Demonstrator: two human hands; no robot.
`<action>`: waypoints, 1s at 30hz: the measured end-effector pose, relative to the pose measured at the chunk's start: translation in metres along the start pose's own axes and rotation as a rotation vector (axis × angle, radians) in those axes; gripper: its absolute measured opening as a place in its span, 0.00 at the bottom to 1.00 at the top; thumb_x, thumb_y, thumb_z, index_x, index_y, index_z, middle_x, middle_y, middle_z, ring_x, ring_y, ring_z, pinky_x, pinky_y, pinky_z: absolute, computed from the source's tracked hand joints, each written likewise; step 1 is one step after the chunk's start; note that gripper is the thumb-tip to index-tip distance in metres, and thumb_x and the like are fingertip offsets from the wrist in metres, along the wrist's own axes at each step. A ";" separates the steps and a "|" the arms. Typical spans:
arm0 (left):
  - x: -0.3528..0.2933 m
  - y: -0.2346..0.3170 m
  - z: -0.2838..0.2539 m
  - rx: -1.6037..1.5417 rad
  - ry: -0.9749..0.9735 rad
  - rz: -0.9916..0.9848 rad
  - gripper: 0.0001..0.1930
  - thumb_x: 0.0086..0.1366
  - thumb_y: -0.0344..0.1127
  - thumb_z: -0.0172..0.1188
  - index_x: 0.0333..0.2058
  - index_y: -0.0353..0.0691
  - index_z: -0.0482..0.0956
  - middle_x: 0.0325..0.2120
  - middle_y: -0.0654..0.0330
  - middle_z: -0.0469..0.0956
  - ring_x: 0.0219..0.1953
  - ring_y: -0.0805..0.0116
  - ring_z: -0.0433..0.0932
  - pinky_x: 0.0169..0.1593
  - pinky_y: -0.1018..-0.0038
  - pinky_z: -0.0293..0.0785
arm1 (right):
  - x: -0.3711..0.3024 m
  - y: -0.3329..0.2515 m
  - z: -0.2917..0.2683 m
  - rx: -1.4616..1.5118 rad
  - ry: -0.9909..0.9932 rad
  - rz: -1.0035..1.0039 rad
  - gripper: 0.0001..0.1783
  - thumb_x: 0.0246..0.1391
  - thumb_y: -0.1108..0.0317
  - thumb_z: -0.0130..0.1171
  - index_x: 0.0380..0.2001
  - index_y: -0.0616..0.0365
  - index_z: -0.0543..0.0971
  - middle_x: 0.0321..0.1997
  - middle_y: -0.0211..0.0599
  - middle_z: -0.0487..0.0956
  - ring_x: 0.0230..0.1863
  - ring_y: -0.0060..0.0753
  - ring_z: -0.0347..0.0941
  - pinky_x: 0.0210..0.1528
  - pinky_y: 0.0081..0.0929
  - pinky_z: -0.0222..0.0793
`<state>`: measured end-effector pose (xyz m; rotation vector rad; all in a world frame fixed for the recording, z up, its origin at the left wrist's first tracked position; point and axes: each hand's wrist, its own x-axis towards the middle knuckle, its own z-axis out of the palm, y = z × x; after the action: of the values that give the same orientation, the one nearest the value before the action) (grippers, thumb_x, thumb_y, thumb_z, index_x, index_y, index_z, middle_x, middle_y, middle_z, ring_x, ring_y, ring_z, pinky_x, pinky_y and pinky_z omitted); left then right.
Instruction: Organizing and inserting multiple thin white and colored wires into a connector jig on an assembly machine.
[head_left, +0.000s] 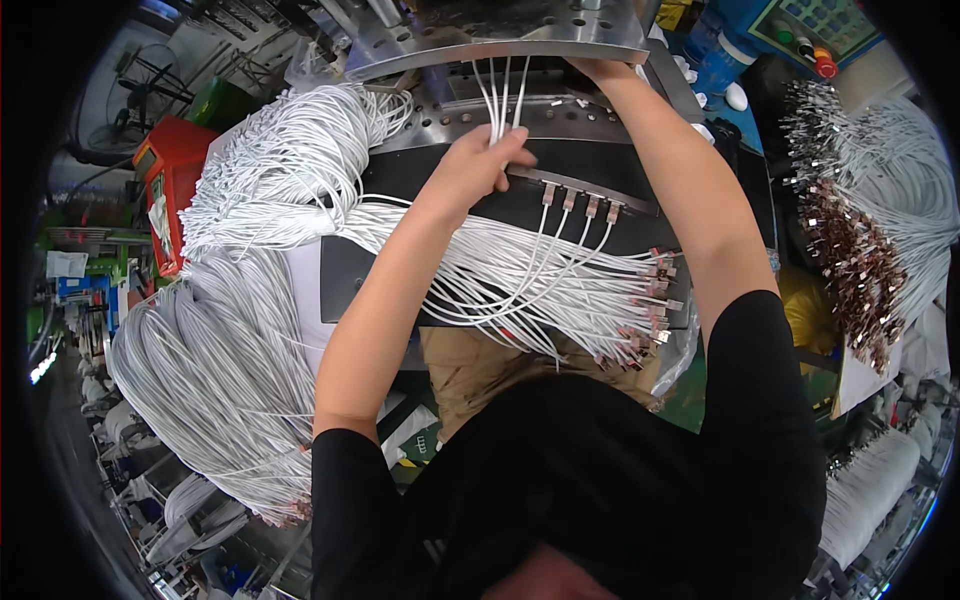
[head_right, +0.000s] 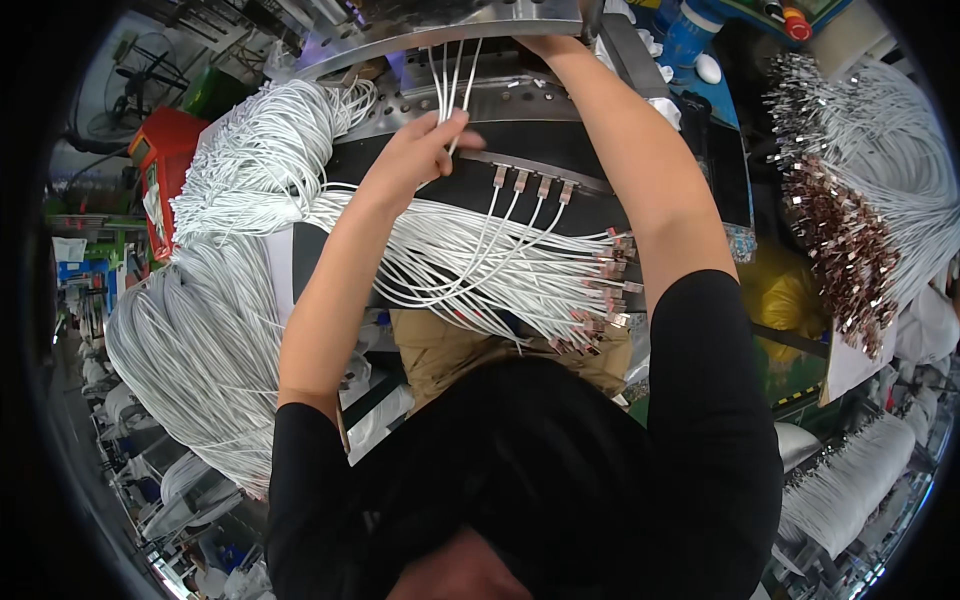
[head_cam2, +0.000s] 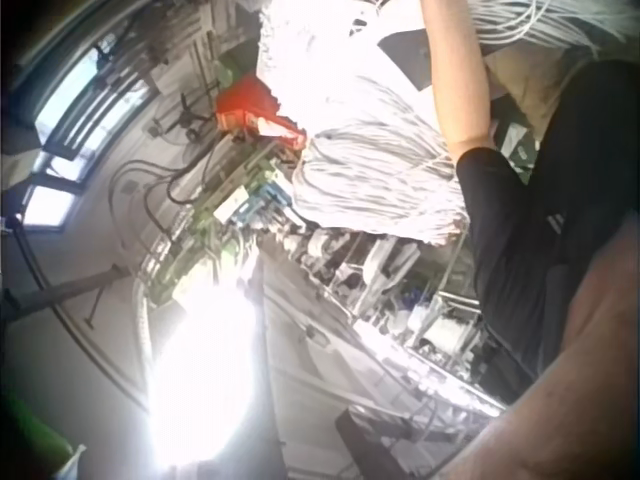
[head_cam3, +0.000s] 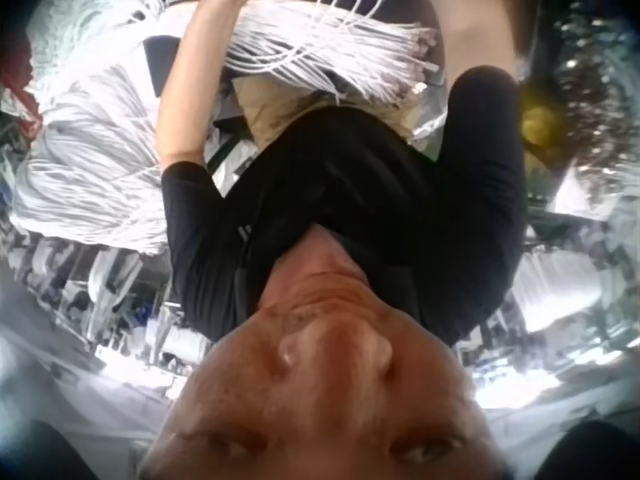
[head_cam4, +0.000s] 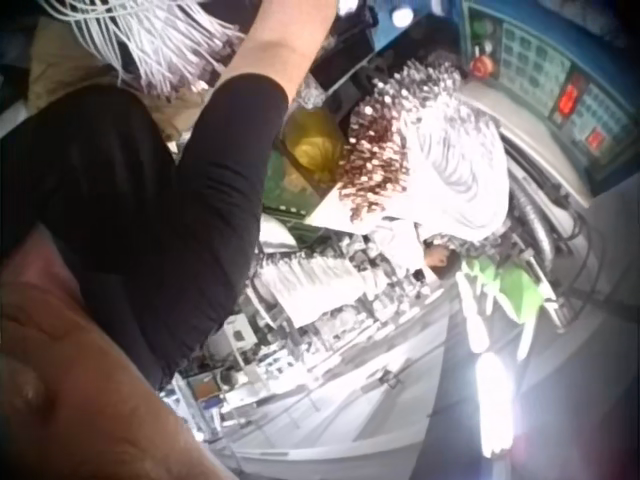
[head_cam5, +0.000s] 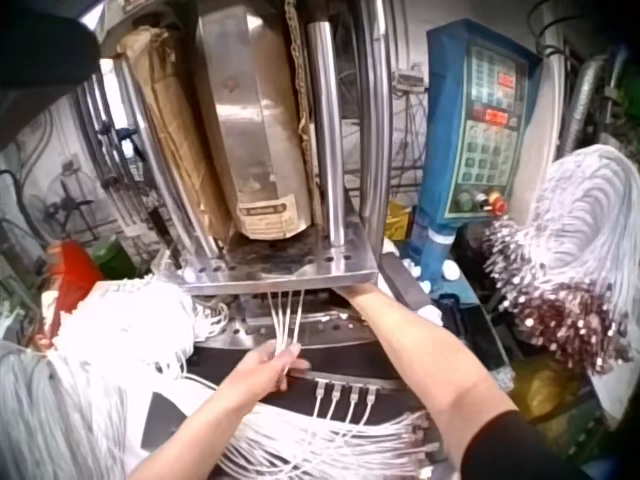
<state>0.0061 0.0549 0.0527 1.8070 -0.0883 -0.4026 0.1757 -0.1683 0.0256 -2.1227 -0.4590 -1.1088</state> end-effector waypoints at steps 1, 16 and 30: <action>-0.004 0.010 0.001 0.073 -0.089 0.078 0.20 0.70 0.51 0.58 0.45 0.38 0.80 0.22 0.66 0.73 0.25 0.79 0.68 0.30 0.80 0.63 | -0.002 0.016 0.004 -0.006 0.001 -0.002 0.22 0.53 0.57 0.66 0.44 0.59 0.75 0.37 0.37 0.80 0.37 0.41 0.77 0.41 0.38 0.75; -0.080 -0.035 -0.079 0.673 0.538 0.285 0.10 0.68 0.38 0.59 0.37 0.38 0.81 0.33 0.53 0.81 0.37 0.55 0.81 0.42 0.62 0.76 | -0.103 -0.047 -0.101 -0.327 -0.534 0.102 0.20 0.55 0.59 0.67 0.50 0.55 0.80 0.38 0.45 0.78 0.42 0.49 0.74 0.49 0.38 0.71; -0.070 -0.039 0.058 0.943 0.058 0.841 0.06 0.62 0.34 0.64 0.34 0.40 0.79 0.29 0.59 0.76 0.34 0.59 0.76 0.38 0.67 0.75 | -0.119 -0.071 -0.137 0.051 -0.699 0.282 0.15 0.60 0.64 0.60 0.45 0.63 0.80 0.44 0.46 0.76 0.48 0.49 0.73 0.51 0.36 0.68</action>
<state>-0.0833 0.0311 0.0186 2.4560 -1.1046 0.3724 -0.0126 -0.2161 0.0121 -2.3992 -0.4689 -0.1721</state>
